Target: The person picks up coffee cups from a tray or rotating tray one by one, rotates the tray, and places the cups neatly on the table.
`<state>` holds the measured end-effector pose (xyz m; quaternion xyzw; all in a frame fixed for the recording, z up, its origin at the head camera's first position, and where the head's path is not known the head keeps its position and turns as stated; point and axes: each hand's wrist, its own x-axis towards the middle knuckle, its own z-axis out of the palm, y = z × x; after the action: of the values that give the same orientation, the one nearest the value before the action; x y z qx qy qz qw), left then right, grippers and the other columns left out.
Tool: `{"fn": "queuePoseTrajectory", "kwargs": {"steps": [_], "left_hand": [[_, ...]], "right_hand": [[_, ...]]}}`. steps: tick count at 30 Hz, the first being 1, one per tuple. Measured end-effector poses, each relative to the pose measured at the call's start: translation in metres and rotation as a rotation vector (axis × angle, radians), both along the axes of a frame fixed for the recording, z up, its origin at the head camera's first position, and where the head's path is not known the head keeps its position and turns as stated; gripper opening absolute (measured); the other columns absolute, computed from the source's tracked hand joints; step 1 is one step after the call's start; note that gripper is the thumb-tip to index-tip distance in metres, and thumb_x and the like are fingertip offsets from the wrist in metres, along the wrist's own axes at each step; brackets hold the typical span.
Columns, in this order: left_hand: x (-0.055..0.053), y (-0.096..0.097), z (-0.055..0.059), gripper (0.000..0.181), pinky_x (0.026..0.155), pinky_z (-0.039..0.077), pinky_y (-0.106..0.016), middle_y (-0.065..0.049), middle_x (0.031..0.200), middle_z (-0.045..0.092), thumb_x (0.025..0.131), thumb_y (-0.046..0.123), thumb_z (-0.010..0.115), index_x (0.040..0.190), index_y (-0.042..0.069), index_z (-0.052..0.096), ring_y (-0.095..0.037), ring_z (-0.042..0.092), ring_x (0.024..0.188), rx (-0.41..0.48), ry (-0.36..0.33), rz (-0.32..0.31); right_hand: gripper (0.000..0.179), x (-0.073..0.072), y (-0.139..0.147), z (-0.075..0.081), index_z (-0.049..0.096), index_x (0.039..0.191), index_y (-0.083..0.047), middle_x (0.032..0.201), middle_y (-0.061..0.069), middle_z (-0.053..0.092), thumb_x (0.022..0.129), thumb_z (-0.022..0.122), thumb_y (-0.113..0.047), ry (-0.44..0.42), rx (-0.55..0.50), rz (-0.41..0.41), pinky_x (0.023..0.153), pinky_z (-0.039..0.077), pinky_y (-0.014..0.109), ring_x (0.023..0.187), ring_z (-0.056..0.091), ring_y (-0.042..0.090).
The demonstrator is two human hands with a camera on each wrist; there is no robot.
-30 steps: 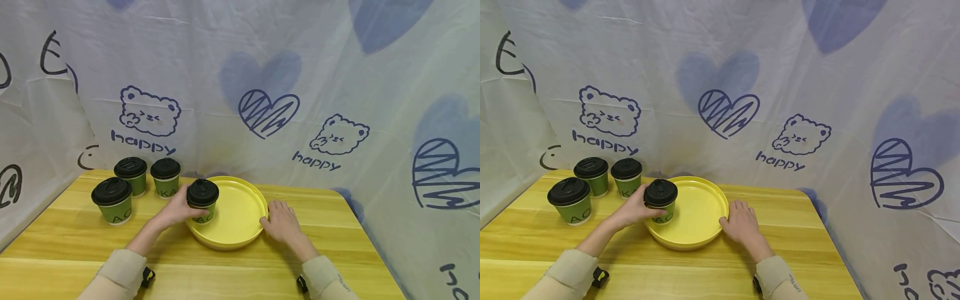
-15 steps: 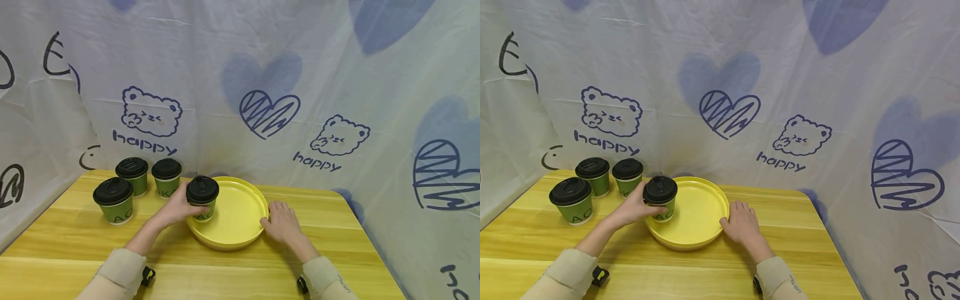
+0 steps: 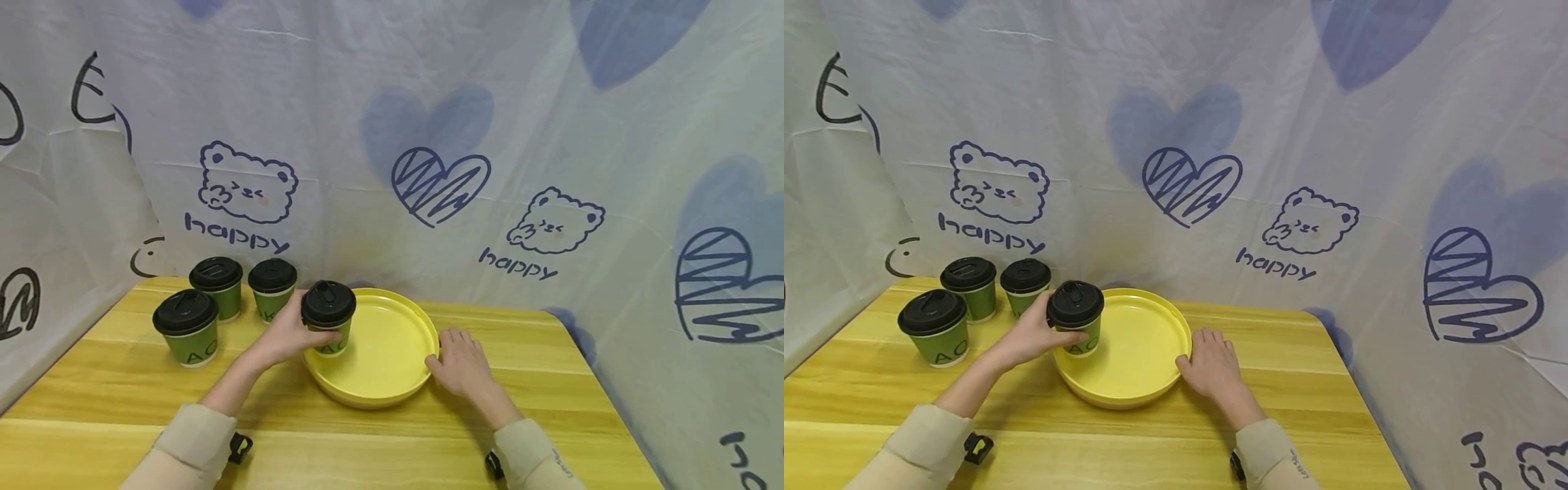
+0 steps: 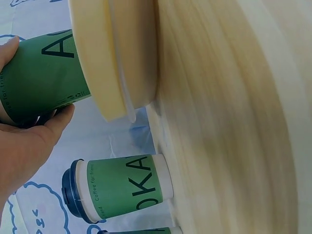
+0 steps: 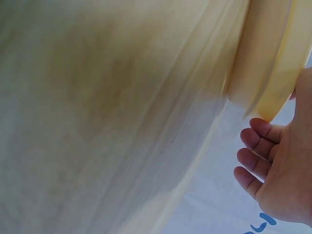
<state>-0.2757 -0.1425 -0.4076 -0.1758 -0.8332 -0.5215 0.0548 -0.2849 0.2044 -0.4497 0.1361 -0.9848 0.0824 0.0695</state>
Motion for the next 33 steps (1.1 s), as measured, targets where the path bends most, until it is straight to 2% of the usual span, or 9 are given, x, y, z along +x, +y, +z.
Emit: {"fn": "queuePoseTrajectory", "kwargs": {"steps": [4,9,13,22,27,33], "left_hand": [[0.004,-0.003,0.002,0.093,0.116,0.037,-0.061,-0.023,0.142,0.054,0.078,0.022,0.093,0.148,-0.001,0.037,-0.042,0.051,0.135,0.002,-0.044,0.041],[0.006,-0.008,0.004,0.101,0.118,0.033,-0.063,-0.027,0.150,0.046,0.081,0.030,0.091,0.154,-0.002,0.029,-0.046,0.043,0.141,-0.011,-0.071,0.083],[0.008,-0.013,0.005,0.104,0.119,0.030,-0.064,-0.028,0.153,0.041,0.083,0.032,0.090,0.156,-0.002,0.024,-0.046,0.039,0.144,0.015,-0.082,0.104],[0.014,-0.025,0.004,0.096,0.121,0.029,-0.060,-0.025,0.150,0.039,0.083,0.021,0.089,0.153,0.000,0.026,-0.041,0.041,0.141,0.097,-0.037,0.139],[0.022,-0.032,0.007,0.097,0.121,0.028,-0.062,-0.027,0.151,0.037,0.084,0.018,0.087,0.154,-0.003,0.023,-0.043,0.038,0.143,0.099,-0.029,0.185],[0.029,-0.039,0.008,0.096,0.120,0.030,-0.062,-0.026,0.153,0.038,0.085,0.017,0.087,0.155,-0.003,0.024,-0.043,0.039,0.143,0.095,-0.021,0.190]], "right_hand": [[0.033,0.001,0.000,0.000,0.059,0.111,-0.006,0.105,0.008,0.055,0.096,0.060,-0.036,0.000,-0.001,0.001,0.082,0.042,0.043,0.098,0.048,0.030],[0.034,0.001,-0.001,0.001,0.059,0.112,-0.005,0.106,0.009,0.055,0.096,0.059,-0.035,0.000,-0.010,0.002,0.082,0.042,0.043,0.098,0.048,0.030],[0.034,0.001,-0.001,0.000,0.059,0.112,-0.006,0.107,0.008,0.055,0.096,0.059,-0.036,-0.004,-0.006,0.004,0.082,0.042,0.043,0.099,0.048,0.029],[0.035,0.001,-0.001,0.001,0.060,0.113,-0.006,0.110,0.009,0.056,0.097,0.059,-0.036,-0.010,-0.005,-0.002,0.083,0.043,0.043,0.100,0.049,0.030],[0.034,0.002,-0.001,0.000,0.060,0.113,-0.006,0.109,0.009,0.056,0.097,0.059,-0.036,-0.012,-0.005,0.001,0.083,0.043,0.044,0.100,0.049,0.029],[0.035,0.002,0.000,-0.001,0.059,0.113,-0.005,0.109,0.009,0.056,0.096,0.057,-0.036,-0.004,-0.013,0.003,0.082,0.042,0.044,0.099,0.048,0.030]]}}
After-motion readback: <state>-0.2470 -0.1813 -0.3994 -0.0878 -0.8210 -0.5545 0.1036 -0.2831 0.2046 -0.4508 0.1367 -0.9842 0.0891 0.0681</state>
